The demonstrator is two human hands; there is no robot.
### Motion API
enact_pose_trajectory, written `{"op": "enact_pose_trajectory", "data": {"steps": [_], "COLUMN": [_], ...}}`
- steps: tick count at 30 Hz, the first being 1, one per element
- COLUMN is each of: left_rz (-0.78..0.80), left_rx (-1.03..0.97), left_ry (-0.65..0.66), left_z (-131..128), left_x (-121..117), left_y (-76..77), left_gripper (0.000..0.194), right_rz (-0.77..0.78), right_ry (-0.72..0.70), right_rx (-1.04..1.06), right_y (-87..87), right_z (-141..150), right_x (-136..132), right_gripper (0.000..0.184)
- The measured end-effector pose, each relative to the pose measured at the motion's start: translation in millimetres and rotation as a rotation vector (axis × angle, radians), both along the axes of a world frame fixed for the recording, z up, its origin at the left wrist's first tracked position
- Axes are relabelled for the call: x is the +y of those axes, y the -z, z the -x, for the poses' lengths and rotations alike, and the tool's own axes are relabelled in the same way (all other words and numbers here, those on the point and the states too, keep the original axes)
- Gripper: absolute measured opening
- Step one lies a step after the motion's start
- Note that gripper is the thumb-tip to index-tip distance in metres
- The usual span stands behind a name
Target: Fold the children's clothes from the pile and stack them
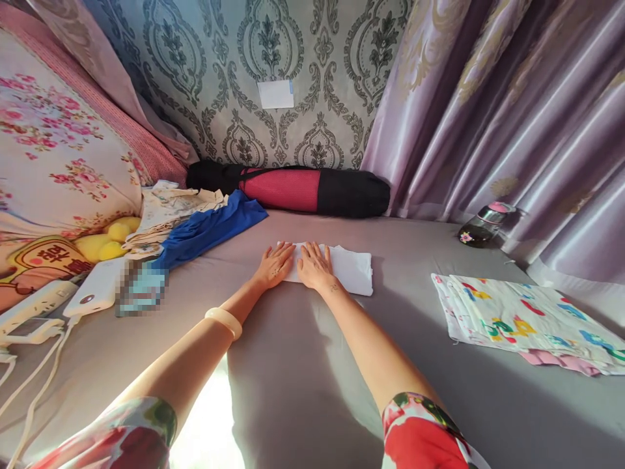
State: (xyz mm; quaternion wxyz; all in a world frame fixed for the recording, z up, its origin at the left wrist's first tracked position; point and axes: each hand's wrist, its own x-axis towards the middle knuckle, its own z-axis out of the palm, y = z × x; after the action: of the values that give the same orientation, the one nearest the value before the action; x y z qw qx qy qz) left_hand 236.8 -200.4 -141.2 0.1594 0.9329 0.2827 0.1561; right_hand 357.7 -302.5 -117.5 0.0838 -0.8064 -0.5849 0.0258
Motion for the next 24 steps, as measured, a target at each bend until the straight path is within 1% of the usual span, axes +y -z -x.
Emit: {"op": "enact_pose_trajectory", "data": {"steps": [3, 9, 13, 17, 18, 21, 24], "left_rz": [-0.02, -0.039, -0.047, -0.061, -0.067, -0.08, -0.073], "left_rx": [0.117, 0.15, 0.147, 0.152, 0.155, 0.155, 0.15], "left_ry": [0.034, 0.048, 0.051, 0.061, 0.069, 0.088, 0.085], "left_z": [-0.8, 0.0, 0.7, 0.7, 0.6, 0.2, 0.0], "left_x": [-1.8, -3.0, -2.1, 0.0, 0.7, 2.8, 3.9], "left_y": [-2.9, -5.8, -3.9, -0.4, 0.5, 3.0, 4.5], "left_gripper": [0.05, 0.051, 0.051, 0.054, 0.056, 0.059, 0.06], "right_rz": [0.014, -0.01, 0.0, -0.008, -0.028, -0.086, -0.053], "right_ry": [0.011, 0.02, 0.018, 0.0, 0.02, 0.136, 0.184], "right_rx": [0.013, 0.017, 0.043, 0.105, 0.106, 0.068, 0.053], "right_y": [6.0, 11.7, 9.9, 3.2, 1.8, 2.1, 8.5], "right_z": [0.9, 3.1, 1.5, -5.4, -8.0, -16.5, -23.0], "right_x": [-0.1, 1.0, 1.6, -3.2, -5.8, -15.4, -22.7], "right_gripper": [0.055, 0.055, 0.055, 0.056, 0.056, 0.056, 0.056]}}
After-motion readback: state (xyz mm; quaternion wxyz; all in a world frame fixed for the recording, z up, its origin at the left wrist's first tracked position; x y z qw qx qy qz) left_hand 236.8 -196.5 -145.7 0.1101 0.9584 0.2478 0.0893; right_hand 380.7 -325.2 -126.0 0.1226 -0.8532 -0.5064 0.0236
